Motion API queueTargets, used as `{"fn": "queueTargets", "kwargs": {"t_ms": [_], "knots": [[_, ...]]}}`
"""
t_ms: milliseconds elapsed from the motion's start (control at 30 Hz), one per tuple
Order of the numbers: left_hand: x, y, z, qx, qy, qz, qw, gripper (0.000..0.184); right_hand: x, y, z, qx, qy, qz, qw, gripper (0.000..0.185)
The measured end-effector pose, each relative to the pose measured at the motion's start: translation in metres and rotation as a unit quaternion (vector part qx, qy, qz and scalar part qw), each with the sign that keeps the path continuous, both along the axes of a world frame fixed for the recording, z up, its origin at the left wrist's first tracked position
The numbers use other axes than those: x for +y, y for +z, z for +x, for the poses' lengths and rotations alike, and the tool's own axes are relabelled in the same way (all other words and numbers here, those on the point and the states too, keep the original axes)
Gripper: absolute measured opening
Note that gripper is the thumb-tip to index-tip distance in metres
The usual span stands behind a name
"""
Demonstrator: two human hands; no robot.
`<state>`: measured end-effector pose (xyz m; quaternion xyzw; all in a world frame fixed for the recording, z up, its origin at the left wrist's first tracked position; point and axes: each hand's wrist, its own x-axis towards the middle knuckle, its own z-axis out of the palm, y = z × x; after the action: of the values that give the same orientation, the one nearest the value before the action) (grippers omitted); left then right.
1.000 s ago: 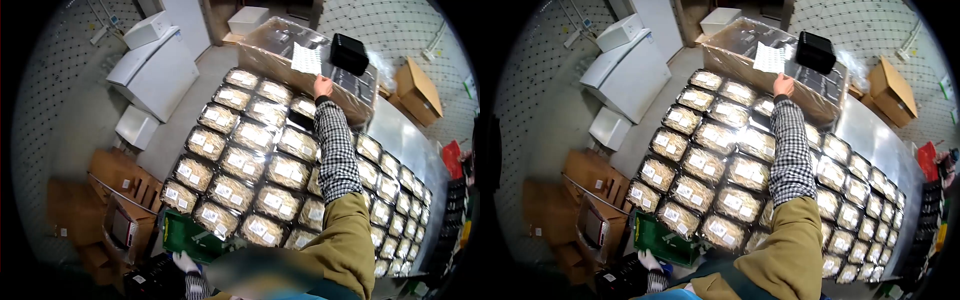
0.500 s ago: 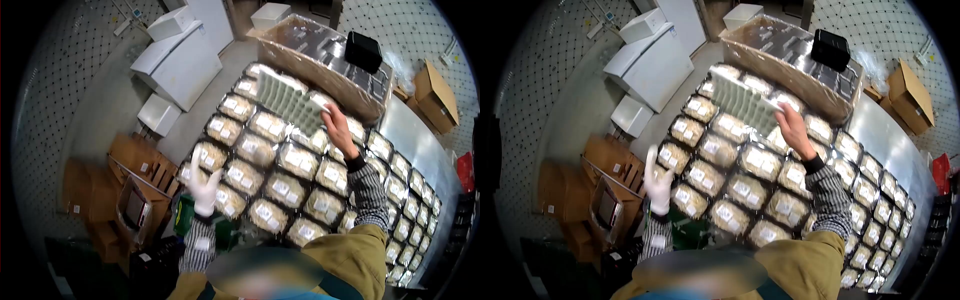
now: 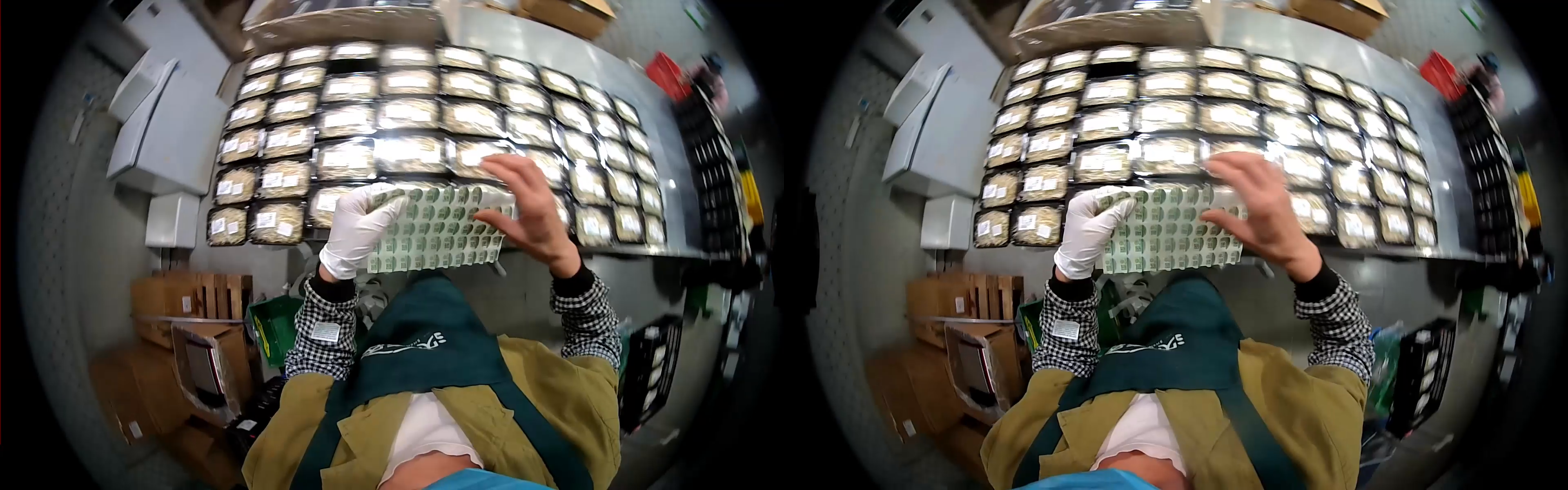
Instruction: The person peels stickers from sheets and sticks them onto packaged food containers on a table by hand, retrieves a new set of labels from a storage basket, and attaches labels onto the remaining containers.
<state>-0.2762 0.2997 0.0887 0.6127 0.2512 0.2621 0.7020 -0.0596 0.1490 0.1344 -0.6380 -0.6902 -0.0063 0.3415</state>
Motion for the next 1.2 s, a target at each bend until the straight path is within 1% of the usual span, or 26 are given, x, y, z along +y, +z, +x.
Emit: {"fn": "queueTargets", "kwargs": {"t_ms": [100, 133, 200, 267, 300, 333, 367, 400, 433, 500, 567, 600, 633, 667, 700, 733, 767, 800, 833, 867, 933, 967, 1067, 1100, 1167, 1200], "knots": [[-0.057, 0.011, 0.019, 0.091, -0.060, 0.096, 0.989, 0.019, -0.061, 0.000, -0.005, -0.045, -0.022, -0.009, 0.999, 0.042], [-0.065, 0.001, 0.025, 0.097, -0.085, 0.176, 0.976, 0.018, -0.081, -0.003, -0.002, -0.057, -0.025, -0.015, 0.998, 0.039], [-0.098, 0.012, 0.048, 0.055, -0.091, 0.102, 0.989, 0.018, -0.112, -0.008, 0.008, -0.046, -0.040, -0.013, 0.998, 0.034], [-0.128, 0.015, 0.068, 0.070, -0.136, 0.090, 0.984, 0.018, -0.155, -0.011, 0.016, -0.036, -0.082, 0.039, 0.995, 0.030], [-0.142, 0.003, 0.081, 0.047, -0.150, 0.072, 0.985, 0.020, -0.177, -0.013, 0.024, -0.026, -0.099, 0.044, 0.994, 0.029], [-0.157, 0.007, 0.098, 0.039, -0.184, 0.073, 0.979, 0.021, -0.198, -0.016, 0.033, -0.015, -0.112, 0.050, 0.992, 0.027], [-0.173, 0.002, 0.117, 0.047, -0.194, 0.032, 0.979, 0.021, -0.218, -0.020, 0.043, 0.000, -0.133, 0.050, 0.990, 0.024], [-0.163, -0.022, 0.140, 0.058, -0.197, -0.010, 0.979, 0.021, -0.211, -0.039, 0.061, 0.018, -0.136, 0.052, 0.989, 0.021], [-0.182, -0.029, 0.161, 0.060, -0.205, -0.076, 0.974, 0.021, -0.232, -0.047, 0.075, 0.027, -0.140, 0.048, 0.989, 0.020], [-0.209, -0.040, 0.206, 0.078, -0.243, -0.063, 0.965, 0.022, -0.270, -0.060, 0.114, 0.064, -0.131, 0.035, 0.989, 0.016], [-0.230, -0.062, 0.254, 0.110, -0.268, -0.056, 0.955, 0.022, -0.309, -0.075, 0.176, 0.242, -0.132, 0.028, 0.961, 0.016], [-0.242, -0.068, 0.278, 0.128, -0.253, -0.090, 0.955, 0.021, -0.330, -0.086, 0.214, 0.331, -0.129, 0.026, 0.935, 0.016], [-0.248, -0.076, 0.305, 0.118, -0.234, -0.109, 0.959, 0.020, -0.345, -0.104, 0.258, 0.454, -0.189, 0.062, 0.868, 0.018], [-0.265, -0.079, 0.331, 0.106, -0.213, -0.128, 0.963, 0.020, -0.372, -0.119, 0.309, 0.565, -0.243, 0.095, 0.783, 0.022], [-0.270, -0.091, 0.351, 0.129, -0.226, -0.132, 0.956, 0.020, -0.401, -0.144, 0.367, 0.548, -0.249, 0.131, 0.788, 0.035], [-0.281, -0.096, 0.373, 0.137, -0.230, -0.137, 0.954, 0.019, -0.427, -0.162, 0.418, 0.497, -0.304, 0.123, 0.803, 0.047], [-0.292, -0.106, 0.389, 0.163, -0.211, -0.134, 0.954, 0.020, -0.454, -0.187, 0.465, 0.465, -0.344, 0.097, 0.810, 0.054], [-0.300, -0.115, 0.406, 0.186, -0.194, -0.128, 0.955, 0.020, -0.476, -0.219, 0.506, 0.405, -0.378, 0.081, 0.829, 0.059], [-0.311, -0.110, 0.424, 0.171, -0.211, -0.154, 0.950, 0.021, -0.483, -0.231, 0.529, 0.367, -0.415, 0.051, 0.831, 0.061], [-0.313, -0.112, 0.434, 0.188, -0.221, -0.107, 0.951, 0.021, -0.486, -0.244, 0.546, 0.327, -0.448, 0.020, 0.832, 0.062], [-0.323, -0.110, 0.452, 0.220, -0.195, -0.108, 0.950, 0.020, -0.484, -0.272, 0.572, 0.283, -0.444, 0.012, 0.850, 0.062], [-0.328, -0.110, 0.461, 0.231, -0.185, -0.154, 0.943, 0.019, -0.483, -0.285, 0.583, 0.262, -0.439, 0.007, 0.859, 0.062], [-0.334, -0.110, 0.482, 0.243, -0.150, -0.136, 0.949, 0.015, -0.478, -0.312, 0.601, 0.184, -0.421, 0.009, 0.888, 0.063], [-0.334, -0.109, 0.484, 0.246, -0.122, -0.149, 0.950, 0.014, -0.479, -0.316, 0.604, 0.039, -0.441, 0.001, 0.897, 0.062], [-0.343, -0.100, 0.498, 0.252, -0.063, -0.180, 0.949, 0.013, -0.478, -0.313, 0.610, 0.061, -0.482, 0.012, 0.874, 0.062], [-0.339, -0.103, 0.498, 0.251, -0.078, -0.162, 0.951, 0.012, -0.477, -0.310, 0.616, 0.068, -0.502, 0.019, 0.862, 0.063]]}}
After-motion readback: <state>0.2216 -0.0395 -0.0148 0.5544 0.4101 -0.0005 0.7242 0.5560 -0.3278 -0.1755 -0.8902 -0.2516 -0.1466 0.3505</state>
